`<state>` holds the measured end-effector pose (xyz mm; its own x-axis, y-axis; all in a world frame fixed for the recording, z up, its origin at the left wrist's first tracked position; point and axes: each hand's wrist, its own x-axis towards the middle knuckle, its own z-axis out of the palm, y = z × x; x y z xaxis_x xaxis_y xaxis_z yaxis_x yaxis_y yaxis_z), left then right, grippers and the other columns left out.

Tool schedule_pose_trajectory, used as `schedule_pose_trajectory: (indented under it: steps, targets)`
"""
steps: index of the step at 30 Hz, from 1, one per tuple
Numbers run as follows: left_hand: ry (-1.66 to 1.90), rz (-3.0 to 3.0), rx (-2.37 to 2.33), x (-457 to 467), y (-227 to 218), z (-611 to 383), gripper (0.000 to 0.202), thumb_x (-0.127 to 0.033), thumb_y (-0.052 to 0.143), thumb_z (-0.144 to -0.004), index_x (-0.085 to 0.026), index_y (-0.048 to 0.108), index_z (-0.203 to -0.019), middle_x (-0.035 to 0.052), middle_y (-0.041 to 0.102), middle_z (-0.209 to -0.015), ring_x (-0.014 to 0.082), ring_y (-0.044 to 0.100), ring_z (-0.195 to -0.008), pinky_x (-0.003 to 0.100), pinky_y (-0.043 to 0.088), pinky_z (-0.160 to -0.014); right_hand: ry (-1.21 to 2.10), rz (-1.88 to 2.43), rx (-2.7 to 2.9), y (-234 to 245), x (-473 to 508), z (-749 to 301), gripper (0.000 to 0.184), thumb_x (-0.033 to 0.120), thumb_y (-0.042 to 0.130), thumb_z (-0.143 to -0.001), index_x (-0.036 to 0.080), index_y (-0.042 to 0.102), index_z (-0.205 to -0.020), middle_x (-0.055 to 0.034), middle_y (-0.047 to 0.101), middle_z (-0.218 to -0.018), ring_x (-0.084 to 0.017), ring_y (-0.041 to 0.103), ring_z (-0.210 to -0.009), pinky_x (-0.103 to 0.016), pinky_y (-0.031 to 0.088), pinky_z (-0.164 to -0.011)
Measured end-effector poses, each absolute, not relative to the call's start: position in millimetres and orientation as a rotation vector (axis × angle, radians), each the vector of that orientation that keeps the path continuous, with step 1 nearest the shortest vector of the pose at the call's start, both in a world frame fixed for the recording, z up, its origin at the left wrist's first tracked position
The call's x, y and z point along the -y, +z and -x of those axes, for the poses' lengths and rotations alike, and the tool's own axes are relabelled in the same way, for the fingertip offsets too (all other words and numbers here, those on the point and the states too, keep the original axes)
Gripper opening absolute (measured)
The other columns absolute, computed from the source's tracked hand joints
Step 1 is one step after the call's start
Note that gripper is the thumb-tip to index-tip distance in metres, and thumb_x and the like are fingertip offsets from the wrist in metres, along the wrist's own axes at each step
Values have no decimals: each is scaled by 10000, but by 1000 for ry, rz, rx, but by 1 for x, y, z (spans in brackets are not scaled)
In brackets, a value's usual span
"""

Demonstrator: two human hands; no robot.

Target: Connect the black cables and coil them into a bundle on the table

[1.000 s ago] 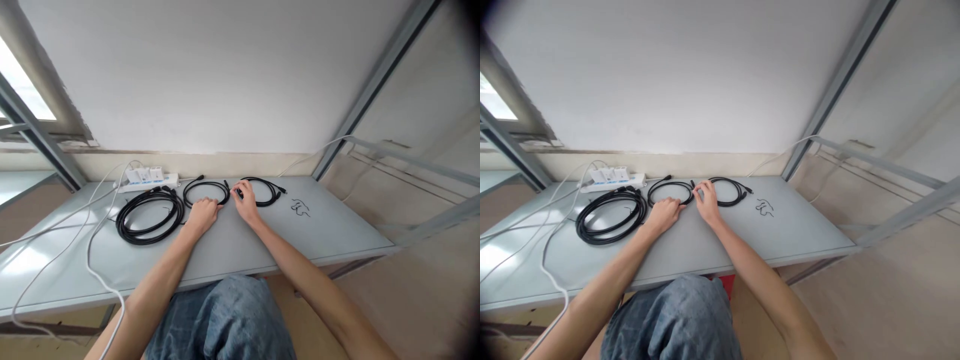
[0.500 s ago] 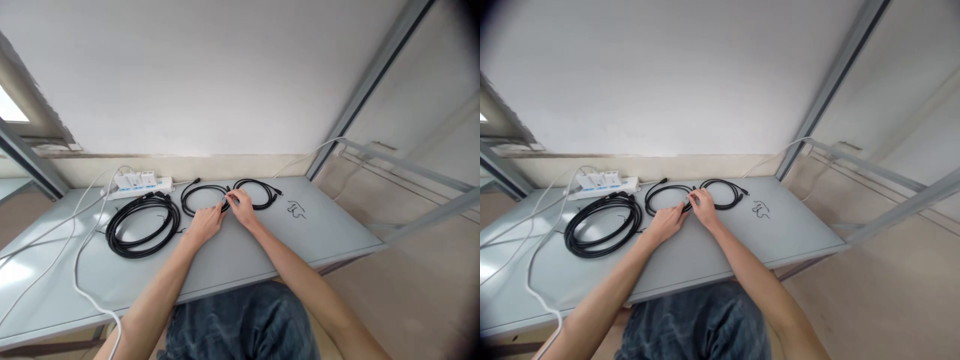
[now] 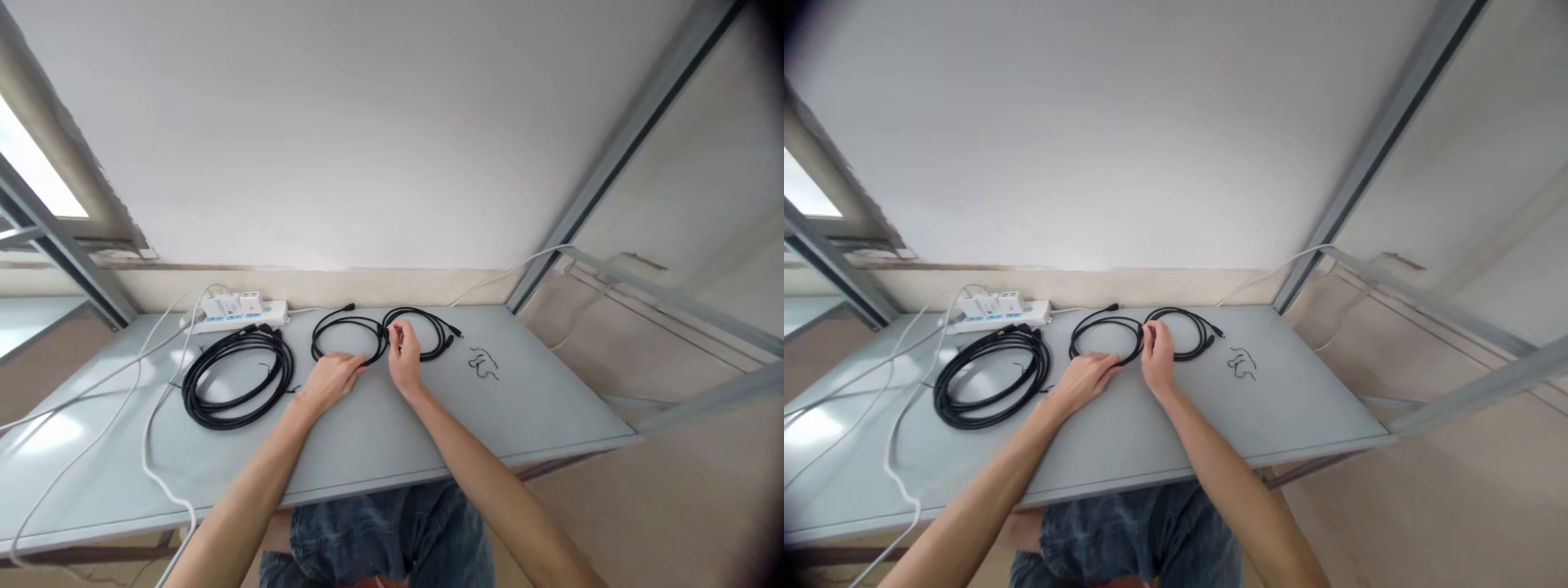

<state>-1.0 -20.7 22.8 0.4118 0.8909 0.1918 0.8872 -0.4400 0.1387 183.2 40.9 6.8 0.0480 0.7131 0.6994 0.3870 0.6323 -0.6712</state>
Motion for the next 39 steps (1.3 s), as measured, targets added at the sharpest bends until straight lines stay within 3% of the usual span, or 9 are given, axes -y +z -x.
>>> schedule_pose_trajectory:
  steps: [4, 9, 15, 23, 30, 35, 39]
  targets:
    - [325, -2617, -1660, 20, 21, 0, 365, -429, 337, -1106, -223, 629, -1030, 87, 755, -947, 246, 727, -903, 319, 484, -775, 324, 974, 1609, 5, -42, -185, 265, 412, 430, -1084, 238, 589, -964, -53, 659, -889, -221, 612, -853, -367, 487, -822]
    - [364, -2560, -1719, 22, 26, -2, 456, -504, 308, -1100, -211, 623, -947, 102, 748, -958, 258, 719, -935, 331, 488, -801, 361, 931, 1719, 6, -41, -185, 268, 395, 498, -1061, 239, 656, -911, -44, 661, -841, -219, 603, -802, -369, 496, -780]
    - [254, -2513, -1716, 23, 34, -2, 328, -292, 309, -1102, -217, 605, -982, 109, 752, -1013, 249, 723, -967, 328, 480, -794, 426, 910, 1808, 6, -43, -187, 264, 417, 529, -1054, 244, 684, -928, -43, 641, -835, -221, 578, -785, -368, 495, -741]
    - [239, -2519, -1668, 24, 35, -5, 262, -196, 344, -1071, -203, 605, -1045, 114, 749, -1042, 245, 725, -983, 330, 472, -802, 553, 867, 1922, 9, -40, -186, 286, 398, 529, -1066, 223, 733, -969, -62, 655, -900, -207, 606, -841, -338, 494, -755]
    - [237, -2439, -1713, 26, 34, -4, 373, -335, 247, -1113, -226, 601, -1161, 99, 764, -908, 271, 741, -820, 323, 425, -692, 571, 949, 1735, 11, -39, -190, 303, 435, 475, -1082, 213, 675, -1033, -19, 646, -801, -170, 601, -738, -306, 480, -750]
    - [315, -2424, -1684, 26, 31, -3, 408, -561, 431, -1048, -213, 643, -1060, 128, 764, -884, 316, 737, -867, 330, 411, -694, 537, 1013, 1477, 9, -45, -195, 313, 472, 455, -1083, 211, 620, -1030, 16, 576, -732, -151, 537, -669, -286, 442, -701]
    - [468, -2379, -1776, 24, 27, 3, 347, -464, 410, -1067, -210, 640, -1015, 112, 737, -827, 276, 700, -756, 313, 349, -649, 597, 1005, 1411, 6, -49, -196, 323, 495, 425, -1084, 221, 572, -995, 18, 552, -735, -157, 512, -666, -291, 430, -696]
